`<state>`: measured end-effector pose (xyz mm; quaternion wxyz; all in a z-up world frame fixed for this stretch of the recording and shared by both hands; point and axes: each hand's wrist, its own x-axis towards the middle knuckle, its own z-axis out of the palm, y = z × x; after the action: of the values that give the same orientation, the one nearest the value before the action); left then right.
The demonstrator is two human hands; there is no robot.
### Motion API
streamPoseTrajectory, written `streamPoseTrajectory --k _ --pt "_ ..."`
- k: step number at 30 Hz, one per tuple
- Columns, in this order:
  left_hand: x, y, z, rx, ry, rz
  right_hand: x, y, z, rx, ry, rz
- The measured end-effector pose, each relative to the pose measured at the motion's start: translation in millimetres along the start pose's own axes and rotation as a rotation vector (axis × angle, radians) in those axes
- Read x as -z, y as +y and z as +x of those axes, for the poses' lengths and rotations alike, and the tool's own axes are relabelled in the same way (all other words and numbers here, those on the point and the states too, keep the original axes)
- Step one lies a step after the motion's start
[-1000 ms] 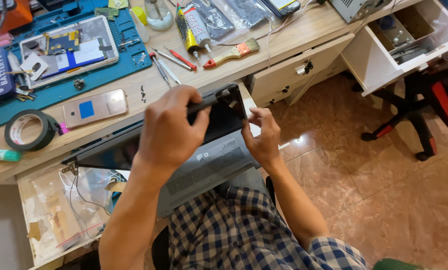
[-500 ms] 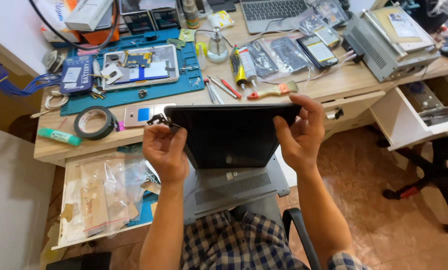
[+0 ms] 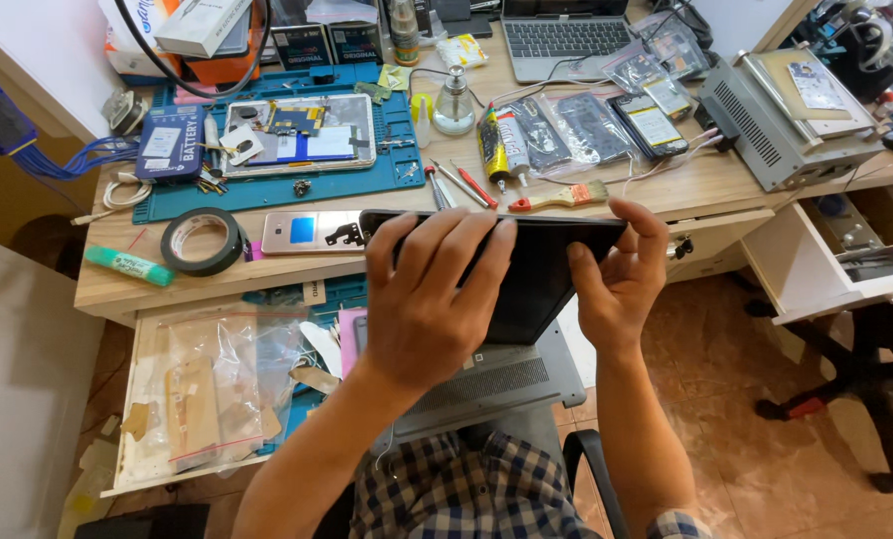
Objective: The person removes the bezel from a laptop screen by hand. They carefully pry the plastic frame away from the display panel, working along the edges to release clips, and finally lift the bezel off completely.
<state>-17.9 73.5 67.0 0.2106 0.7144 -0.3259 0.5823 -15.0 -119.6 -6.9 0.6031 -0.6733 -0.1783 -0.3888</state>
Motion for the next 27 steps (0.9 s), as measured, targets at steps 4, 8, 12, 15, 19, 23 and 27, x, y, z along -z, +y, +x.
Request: streamPoseTrajectory --k 4,8,12,15,19,23,27 --pt "-17.3 -3.0 9.3 -0.103 -0.040 -0.025 2.0 -3.1 3.4 0.017 -0.008 -0.004" --pt "-20.9 -2.4 9.0 -0.084 -0.019 -0.098 10.7 -13.4 16.2 -0.008 -0.049 -0.065" --pt "-20.4 -0.5 11.2 -0.136 -0.011 -0.080 17.6 -65.1 64.9 0.077 -0.449 -0.333" --pt "-21.1 -1.7 11.5 -0.225 -0.038 -0.023 12.3 -87.1 109.1 0.037 -0.805 -0.362" --pt "-20.0 -1.0 12.4 -0.252 -0.052 0.008 -1.1 -101.0 141.7 -0.216 -1.064 -0.599" --pt "-20.1 -1.7 10.9 -0.275 -0.083 0.051 -6.9 -94.2 153.6 -0.204 -1.291 -0.868" --pt "-21.9 -1.2 7.6 -0.276 -0.120 0.077 -21.4 -99.8 163.4 -0.331 -1.412 -0.995"
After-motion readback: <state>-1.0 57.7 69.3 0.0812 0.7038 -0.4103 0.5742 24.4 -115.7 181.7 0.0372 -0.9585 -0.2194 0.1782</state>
